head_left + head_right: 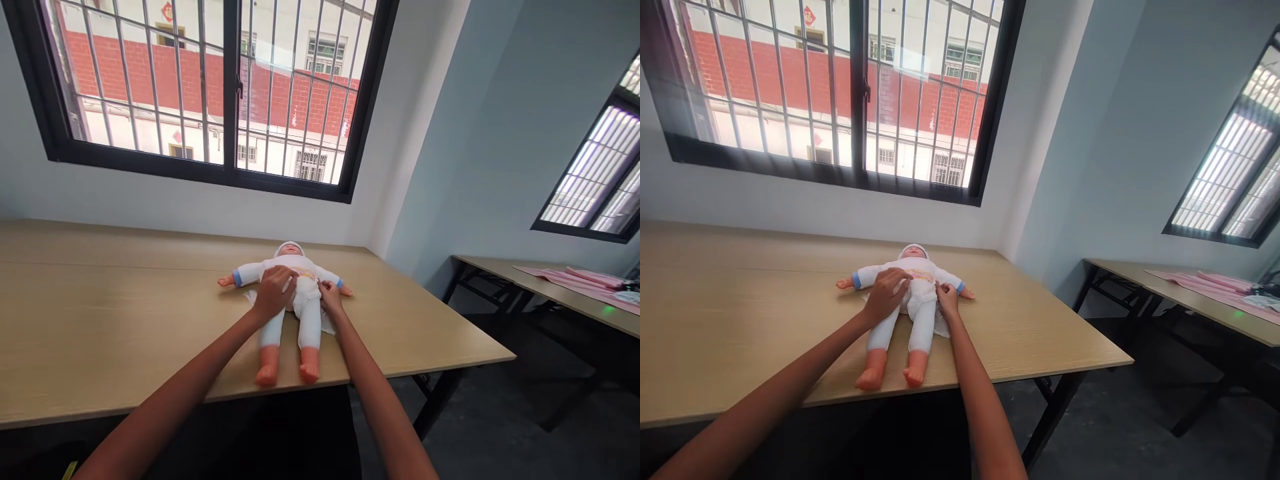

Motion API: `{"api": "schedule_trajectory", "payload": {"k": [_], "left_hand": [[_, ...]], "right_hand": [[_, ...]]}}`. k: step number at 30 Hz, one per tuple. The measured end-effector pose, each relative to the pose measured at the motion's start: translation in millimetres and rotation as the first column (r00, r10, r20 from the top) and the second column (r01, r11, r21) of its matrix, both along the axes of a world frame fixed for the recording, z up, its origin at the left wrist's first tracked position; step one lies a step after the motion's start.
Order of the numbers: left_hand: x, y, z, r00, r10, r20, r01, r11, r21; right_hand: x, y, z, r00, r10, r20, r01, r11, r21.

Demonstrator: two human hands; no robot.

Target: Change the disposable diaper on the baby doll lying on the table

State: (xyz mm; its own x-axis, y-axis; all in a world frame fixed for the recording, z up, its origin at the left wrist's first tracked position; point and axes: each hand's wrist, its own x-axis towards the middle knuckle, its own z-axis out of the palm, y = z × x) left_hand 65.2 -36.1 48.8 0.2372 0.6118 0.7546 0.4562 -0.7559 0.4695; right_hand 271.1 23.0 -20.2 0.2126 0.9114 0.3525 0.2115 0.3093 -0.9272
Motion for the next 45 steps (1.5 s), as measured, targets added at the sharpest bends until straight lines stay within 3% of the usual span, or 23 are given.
{"api": "schedule_trajectory", "payload": {"k": [3, 6, 11, 14, 20, 24, 31, 39, 45], "left_hand": [[20.8, 1.4, 2.0, 0.963, -0.089, -0.255, 0.111, 0.991, 0.071], [28.6, 7.6, -2.0, 0.901, -0.054, -0.431, 0.115, 0.986, 0.118], [22.3, 11.6, -11.6, 0.900, -0.003, -0.435, 0.072, 0.987, 0.141], [18.3, 9.8, -13.8, 0.908, 0.009, -0.419, 0.053, 0.989, 0.137], [21.1, 6.5, -6.5, 0.856, 0.069, -0.512, -0.017, 0.994, 0.107], [38.0, 5.6, 3.2, 0.816, 0.143, -0.560, -0.094, 0.989, 0.115], [79.5, 18.1, 11.5, 0.756, 0.254, -0.604, -0.220, 0.967, 0.131], [81.3, 23.5, 6.8, 0.723, 0.101, -0.683, -0.015, 0.991, 0.130], [76.4, 17.5, 3.2, 0.773, 0.071, -0.630, 0.026, 0.989, 0.143]], "right_hand": [[22.4, -12.3, 3.5, 1.000, -0.018, -0.021, 0.017, 1.000, -0.018], [45.2, -32.3, 3.8, 0.999, 0.029, 0.016, -0.028, 0.998, -0.061], [51.9, -57.1, -3.0, 0.957, 0.285, 0.048, -0.272, 0.943, -0.191], [42.7, -59.4, -3.6, 0.930, 0.366, 0.019, -0.357, 0.916, -0.184], [37.2, -54.8, 7.1, 0.970, 0.166, -0.176, -0.184, 0.978, -0.095], [41.6, -54.8, 13.8, 0.962, 0.052, -0.267, -0.069, 0.996, -0.054], [39.6, -58.0, 17.4, 0.921, 0.018, -0.388, -0.031, 0.999, -0.029], [35.0, -55.5, 20.4, 0.875, 0.068, -0.479, -0.063, 0.998, 0.026], [24.6, -31.5, 38.8, 0.877, 0.060, -0.477, -0.059, 0.998, 0.018]]}}
